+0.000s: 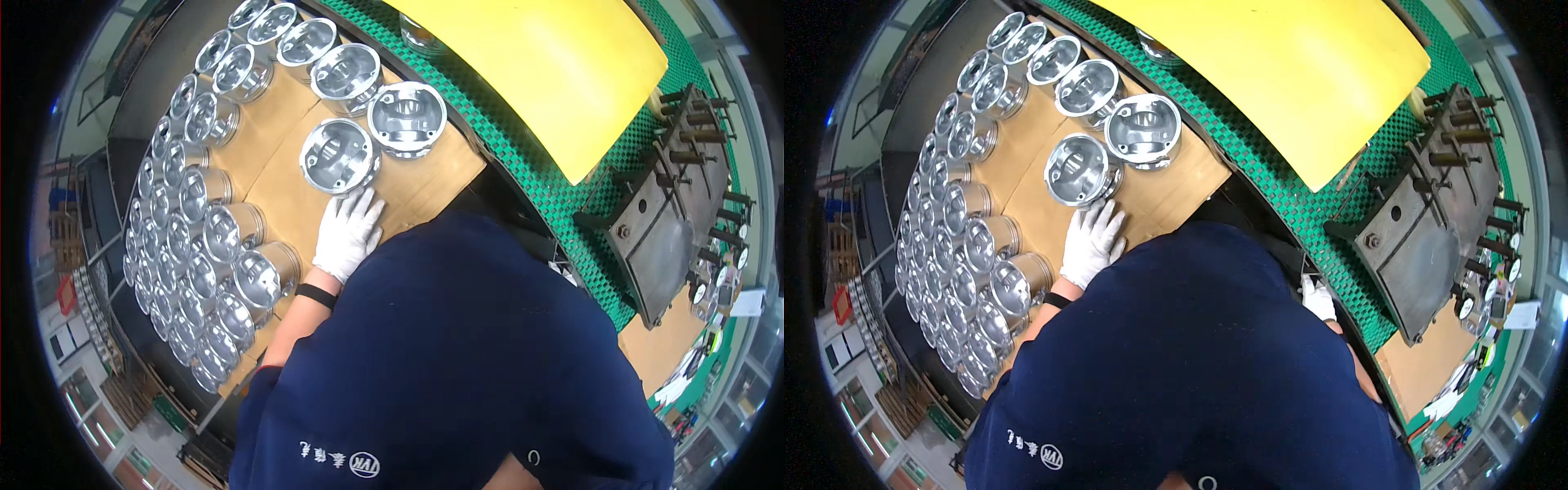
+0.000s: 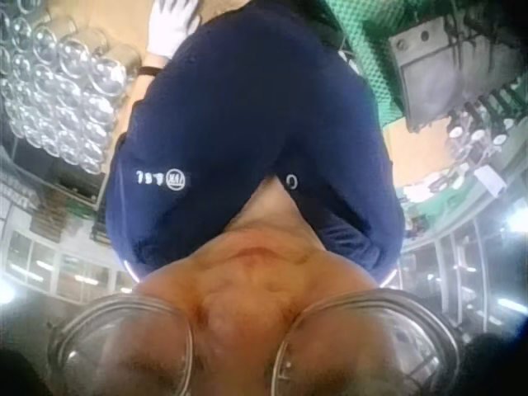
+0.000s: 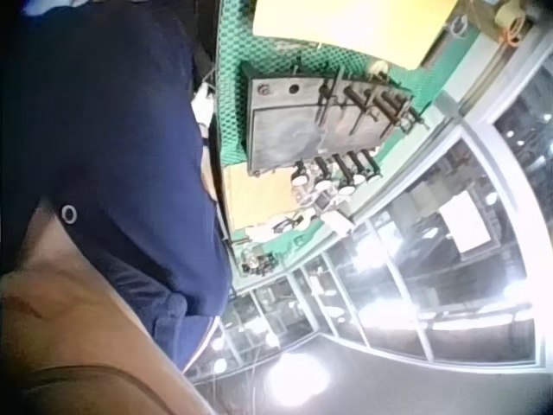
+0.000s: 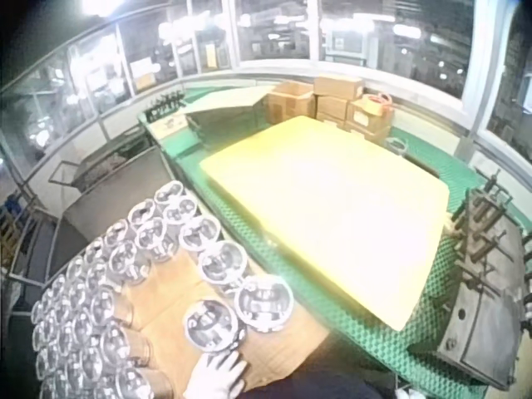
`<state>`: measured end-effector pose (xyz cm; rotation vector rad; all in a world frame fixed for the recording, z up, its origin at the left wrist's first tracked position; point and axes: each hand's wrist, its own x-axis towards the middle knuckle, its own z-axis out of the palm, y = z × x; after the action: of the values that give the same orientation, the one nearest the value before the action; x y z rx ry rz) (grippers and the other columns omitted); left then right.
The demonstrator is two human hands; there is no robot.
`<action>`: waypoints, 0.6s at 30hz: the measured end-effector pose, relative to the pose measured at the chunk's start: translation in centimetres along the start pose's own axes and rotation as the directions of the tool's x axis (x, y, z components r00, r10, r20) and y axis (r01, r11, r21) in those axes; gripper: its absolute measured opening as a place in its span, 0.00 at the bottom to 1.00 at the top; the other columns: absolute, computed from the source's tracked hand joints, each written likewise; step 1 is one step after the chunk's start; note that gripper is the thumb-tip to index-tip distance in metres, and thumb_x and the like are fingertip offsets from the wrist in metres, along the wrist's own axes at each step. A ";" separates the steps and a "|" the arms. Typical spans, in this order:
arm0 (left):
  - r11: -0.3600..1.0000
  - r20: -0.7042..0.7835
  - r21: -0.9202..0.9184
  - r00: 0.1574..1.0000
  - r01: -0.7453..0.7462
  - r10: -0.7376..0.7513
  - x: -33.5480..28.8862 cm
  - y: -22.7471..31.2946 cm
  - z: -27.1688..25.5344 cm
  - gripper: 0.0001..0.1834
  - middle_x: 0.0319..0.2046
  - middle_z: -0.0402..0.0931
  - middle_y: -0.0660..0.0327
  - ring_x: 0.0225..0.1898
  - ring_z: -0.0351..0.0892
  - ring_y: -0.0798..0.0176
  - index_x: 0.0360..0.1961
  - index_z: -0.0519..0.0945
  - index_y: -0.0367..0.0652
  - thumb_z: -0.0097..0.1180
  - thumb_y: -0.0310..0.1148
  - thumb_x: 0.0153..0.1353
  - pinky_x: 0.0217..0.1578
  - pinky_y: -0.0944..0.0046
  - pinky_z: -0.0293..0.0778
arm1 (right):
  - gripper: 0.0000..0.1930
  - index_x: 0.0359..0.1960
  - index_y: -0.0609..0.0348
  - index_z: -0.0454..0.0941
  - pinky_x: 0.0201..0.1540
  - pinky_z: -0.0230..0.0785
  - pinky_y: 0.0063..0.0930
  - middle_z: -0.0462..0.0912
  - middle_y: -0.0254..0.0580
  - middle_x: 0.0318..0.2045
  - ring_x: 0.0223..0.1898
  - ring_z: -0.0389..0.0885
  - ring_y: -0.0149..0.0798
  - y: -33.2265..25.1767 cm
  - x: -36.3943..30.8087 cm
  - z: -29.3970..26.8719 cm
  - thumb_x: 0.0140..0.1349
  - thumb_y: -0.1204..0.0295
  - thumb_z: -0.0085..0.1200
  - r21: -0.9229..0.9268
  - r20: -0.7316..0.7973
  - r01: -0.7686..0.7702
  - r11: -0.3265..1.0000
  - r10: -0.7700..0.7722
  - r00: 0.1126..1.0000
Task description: Inspecting and measuring metal pistons using dial gauges on a workbench and organizing them.
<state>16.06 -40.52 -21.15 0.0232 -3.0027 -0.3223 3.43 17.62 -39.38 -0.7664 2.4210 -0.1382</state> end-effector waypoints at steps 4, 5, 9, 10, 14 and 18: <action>0.999 -0.029 0.014 0.999 0.046 -0.046 -2.1 -0.4 1.9 0.27 0.59 0.72 0.53 0.62 0.68 0.47 0.57 0.75 0.48 0.61 0.37 0.55 0.63 0.45 0.62 | 0.25 0.68 0.53 0.63 0.47 0.74 0.51 0.80 0.62 0.49 0.43 0.82 0.63 -7.7 1.5 -6.0 0.70 0.61 0.41 -0.054 0.078 -0.328 0.943 0.331 0.940; 0.999 -0.040 0.012 0.998 0.045 -0.045 -2.0 -0.3 2.2 0.27 0.59 0.73 0.53 0.61 0.68 0.46 0.58 0.75 0.49 0.61 0.37 0.54 0.63 0.43 0.62 | 0.24 0.65 0.49 0.68 0.55 0.72 0.46 0.76 0.58 0.58 0.52 0.79 0.63 -8.1 0.9 -6.1 0.72 0.56 0.37 -0.072 0.129 -0.417 0.906 0.423 0.897; 0.999 -0.101 -0.034 0.994 0.033 -0.036 -1.8 0.1 1.5 0.27 0.57 0.73 0.51 0.62 0.68 0.42 0.56 0.75 0.47 0.62 0.35 0.54 0.61 0.42 0.66 | 0.25 0.61 0.55 0.72 0.62 0.66 0.39 0.77 0.55 0.58 0.60 0.74 0.56 -11.6 -1.5 -9.9 0.72 0.52 0.41 0.289 0.228 -0.487 0.824 0.435 0.871; 0.999 -0.094 -0.037 0.995 0.023 -0.026 -1.7 0.2 1.0 0.27 0.57 0.73 0.51 0.62 0.68 0.42 0.56 0.75 0.47 0.62 0.35 0.54 0.61 0.42 0.66 | 0.25 0.61 0.55 0.72 0.62 0.66 0.39 0.77 0.55 0.58 0.60 0.74 0.56 -11.4 -2.2 -9.5 0.72 0.52 0.41 0.294 0.234 -0.497 0.817 0.443 0.866; 0.990 -0.067 -0.142 0.997 0.017 -0.027 -1.5 0.7 -1.7 0.25 0.56 0.73 0.46 0.59 0.71 0.39 0.54 0.74 0.41 0.60 0.26 0.52 0.57 0.46 0.72 | 0.22 0.60 0.55 0.74 0.60 0.67 0.37 0.80 0.54 0.55 0.59 0.76 0.52 -9.8 -6.3 -4.9 0.69 0.57 0.48 0.556 0.294 -0.577 0.598 0.508 0.810; 0.991 0.106 -0.127 0.994 0.047 -0.033 -2.6 0.7 -4.4 0.29 0.60 0.68 0.43 0.62 0.67 0.37 0.58 0.71 0.38 0.61 0.24 0.53 0.62 0.45 0.66 | 0.20 0.57 0.58 0.76 0.59 0.68 0.35 0.80 0.54 0.54 0.58 0.77 0.51 -14.6 -9.0 -6.5 0.69 0.59 0.48 0.326 0.505 -0.743 0.585 0.556 0.660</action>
<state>19.18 -40.74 -17.03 0.0566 -3.0793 -0.5375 12.94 10.00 -25.58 0.3743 2.0074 -0.2969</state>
